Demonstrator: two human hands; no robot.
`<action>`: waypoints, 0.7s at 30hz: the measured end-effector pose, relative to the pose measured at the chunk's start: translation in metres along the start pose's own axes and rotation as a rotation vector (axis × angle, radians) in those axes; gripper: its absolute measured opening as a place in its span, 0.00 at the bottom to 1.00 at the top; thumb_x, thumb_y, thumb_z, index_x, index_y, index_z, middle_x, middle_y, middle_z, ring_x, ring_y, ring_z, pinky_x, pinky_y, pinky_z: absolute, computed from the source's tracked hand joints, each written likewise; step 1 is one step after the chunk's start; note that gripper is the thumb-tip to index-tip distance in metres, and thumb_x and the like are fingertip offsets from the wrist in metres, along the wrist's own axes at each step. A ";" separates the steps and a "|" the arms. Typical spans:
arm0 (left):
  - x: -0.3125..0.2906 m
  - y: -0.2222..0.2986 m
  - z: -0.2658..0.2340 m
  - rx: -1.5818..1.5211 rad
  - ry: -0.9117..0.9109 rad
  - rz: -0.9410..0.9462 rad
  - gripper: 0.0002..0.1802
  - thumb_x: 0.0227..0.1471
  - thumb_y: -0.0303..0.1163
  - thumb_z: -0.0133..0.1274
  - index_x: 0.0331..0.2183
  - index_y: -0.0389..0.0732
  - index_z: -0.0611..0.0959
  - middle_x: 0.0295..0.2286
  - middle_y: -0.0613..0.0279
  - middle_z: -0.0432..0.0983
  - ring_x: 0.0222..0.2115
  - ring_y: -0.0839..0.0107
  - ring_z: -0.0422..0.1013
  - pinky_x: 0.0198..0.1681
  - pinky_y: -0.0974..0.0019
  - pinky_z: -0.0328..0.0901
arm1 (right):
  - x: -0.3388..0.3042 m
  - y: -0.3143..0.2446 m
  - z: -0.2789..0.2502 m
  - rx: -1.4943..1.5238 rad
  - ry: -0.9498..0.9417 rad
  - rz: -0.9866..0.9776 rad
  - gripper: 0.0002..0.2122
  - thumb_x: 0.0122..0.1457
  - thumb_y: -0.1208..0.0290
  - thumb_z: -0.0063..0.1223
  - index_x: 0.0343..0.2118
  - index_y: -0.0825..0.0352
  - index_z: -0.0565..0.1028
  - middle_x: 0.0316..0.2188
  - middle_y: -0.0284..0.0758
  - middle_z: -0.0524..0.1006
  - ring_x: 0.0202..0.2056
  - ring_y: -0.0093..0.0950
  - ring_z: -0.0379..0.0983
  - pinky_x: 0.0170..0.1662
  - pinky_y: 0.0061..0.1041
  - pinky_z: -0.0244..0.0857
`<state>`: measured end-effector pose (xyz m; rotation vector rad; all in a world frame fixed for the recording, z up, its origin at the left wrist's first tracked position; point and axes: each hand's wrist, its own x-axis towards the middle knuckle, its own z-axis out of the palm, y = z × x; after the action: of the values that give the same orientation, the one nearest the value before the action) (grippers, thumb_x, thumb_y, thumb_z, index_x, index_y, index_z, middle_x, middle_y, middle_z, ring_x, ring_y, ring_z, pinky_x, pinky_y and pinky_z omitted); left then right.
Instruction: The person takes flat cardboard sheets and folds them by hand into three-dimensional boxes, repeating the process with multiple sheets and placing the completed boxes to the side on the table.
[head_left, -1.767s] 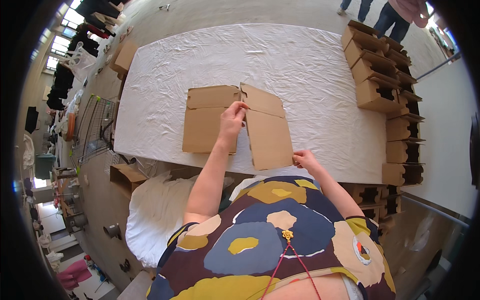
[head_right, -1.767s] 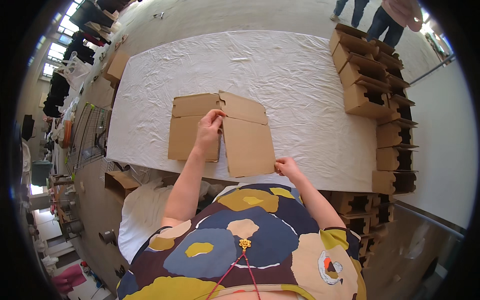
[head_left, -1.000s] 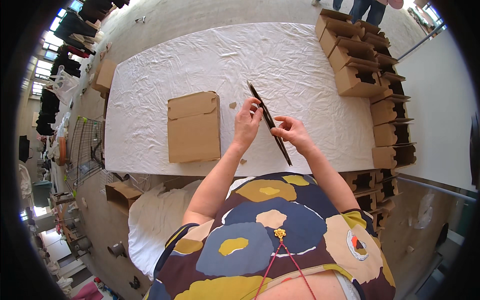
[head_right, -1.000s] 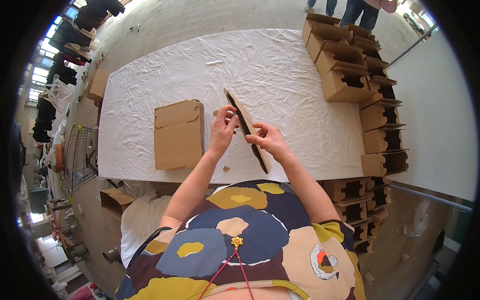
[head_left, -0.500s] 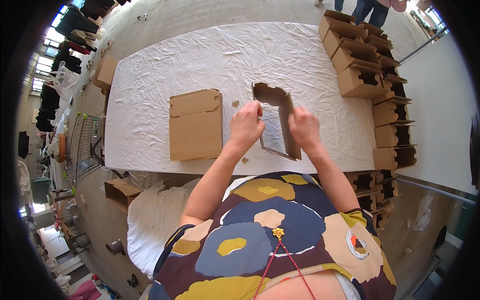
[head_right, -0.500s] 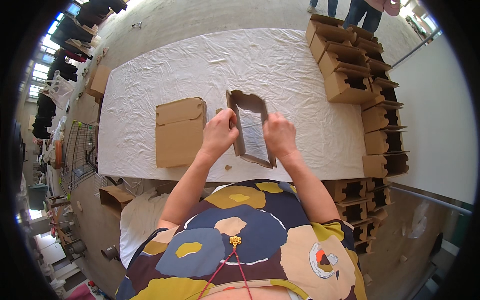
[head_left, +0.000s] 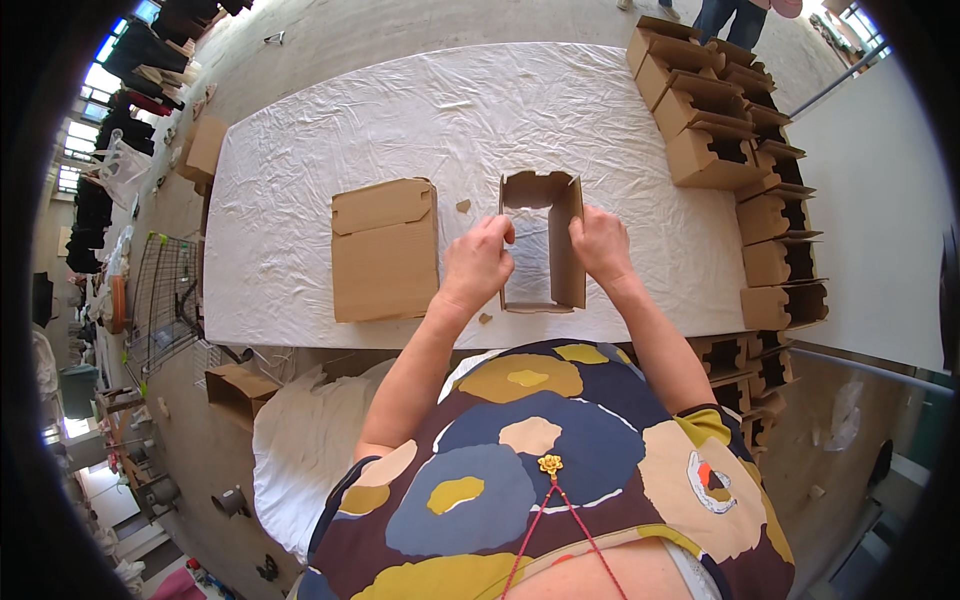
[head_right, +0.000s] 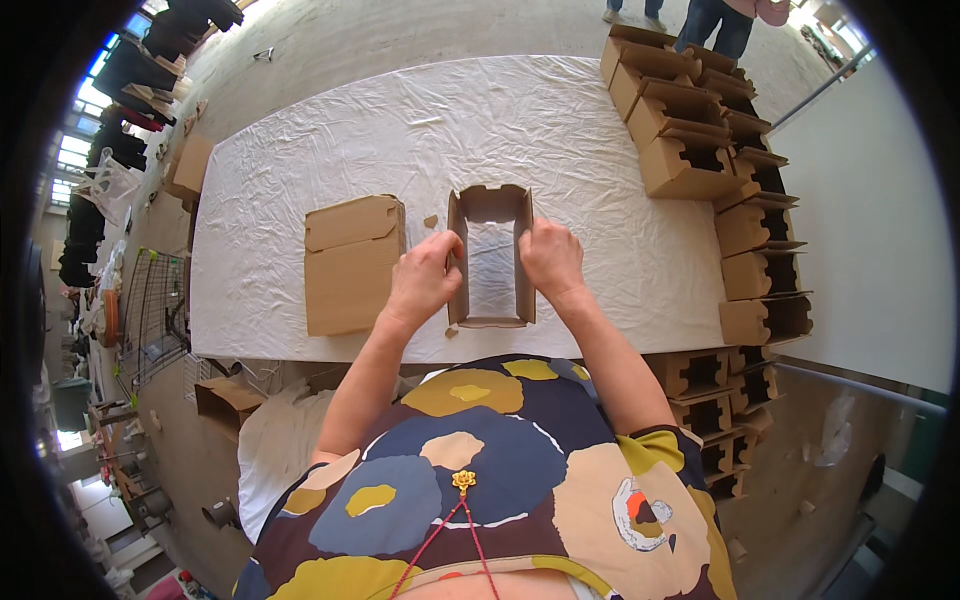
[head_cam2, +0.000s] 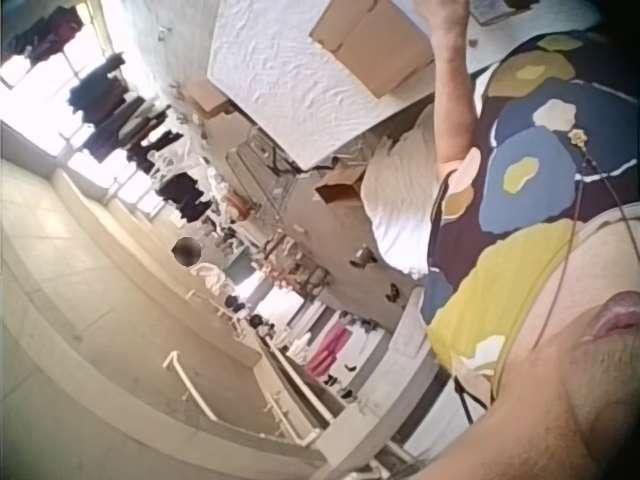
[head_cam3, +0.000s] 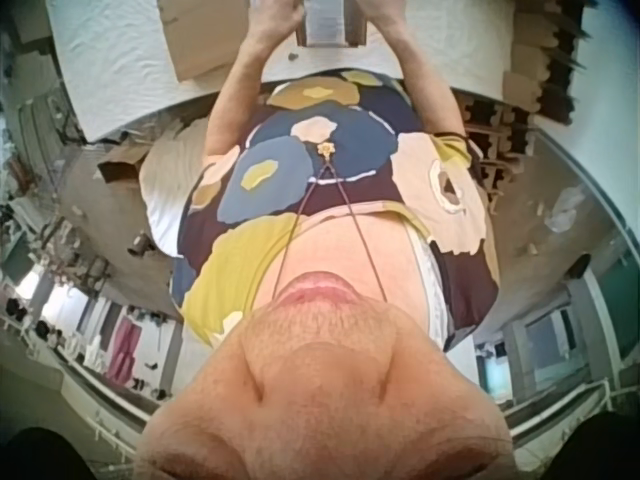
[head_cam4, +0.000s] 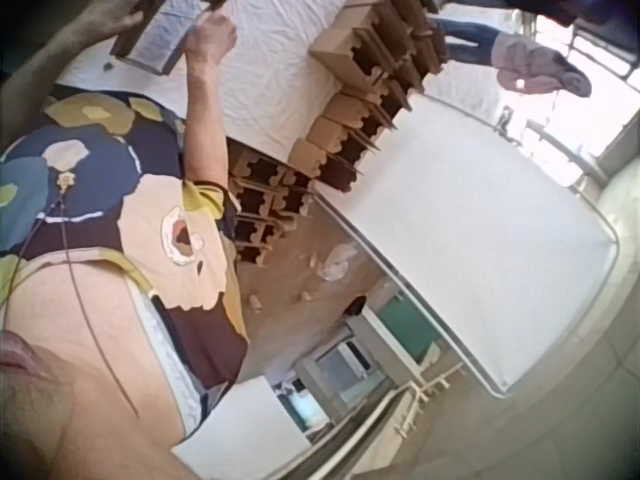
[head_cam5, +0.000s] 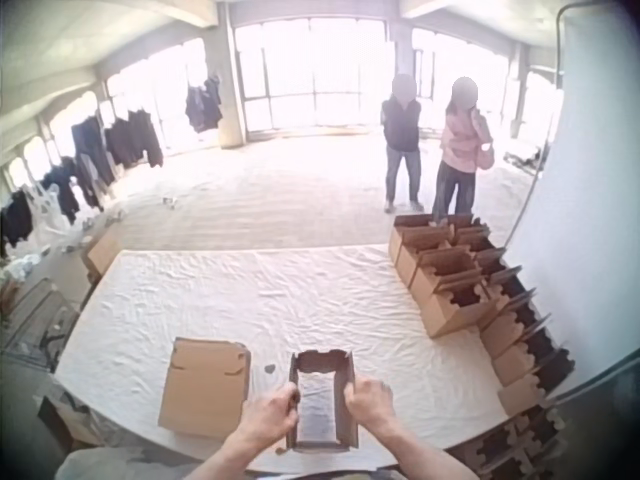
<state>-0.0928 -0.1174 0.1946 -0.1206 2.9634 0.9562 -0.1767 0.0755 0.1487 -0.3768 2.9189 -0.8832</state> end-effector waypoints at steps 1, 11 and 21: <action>0.002 -0.003 0.000 0.003 0.003 0.003 0.08 0.46 0.26 0.52 0.33 0.43 0.76 0.32 0.58 0.76 0.34 0.52 0.75 0.36 0.51 0.69 | 0.000 -0.003 -0.001 0.002 0.007 -0.005 0.12 0.58 0.67 0.46 0.28 0.72 0.76 0.31 0.52 0.79 0.34 0.54 0.77 0.41 0.50 0.71; 0.009 -0.016 0.019 0.065 0.255 0.233 0.16 0.43 0.25 0.60 0.38 0.46 0.82 0.51 0.60 0.71 0.48 0.59 0.69 0.49 0.56 0.68 | 0.010 0.003 0.015 -0.028 -0.087 0.090 0.15 0.58 0.64 0.46 0.33 0.72 0.79 0.33 0.53 0.80 0.38 0.53 0.78 0.43 0.50 0.72; -0.017 0.013 0.015 0.355 -0.351 0.492 0.07 0.52 0.29 0.53 0.35 0.43 0.81 0.33 0.62 0.79 0.36 0.58 0.77 0.37 0.54 0.69 | 0.006 0.001 0.020 -0.028 -0.046 0.086 0.15 0.57 0.63 0.45 0.31 0.70 0.78 0.31 0.55 0.79 0.35 0.55 0.77 0.42 0.52 0.71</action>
<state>-0.0773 -0.0972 0.1906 0.7289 2.8056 0.3894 -0.1797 0.0643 0.1320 -0.2672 2.8838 -0.8120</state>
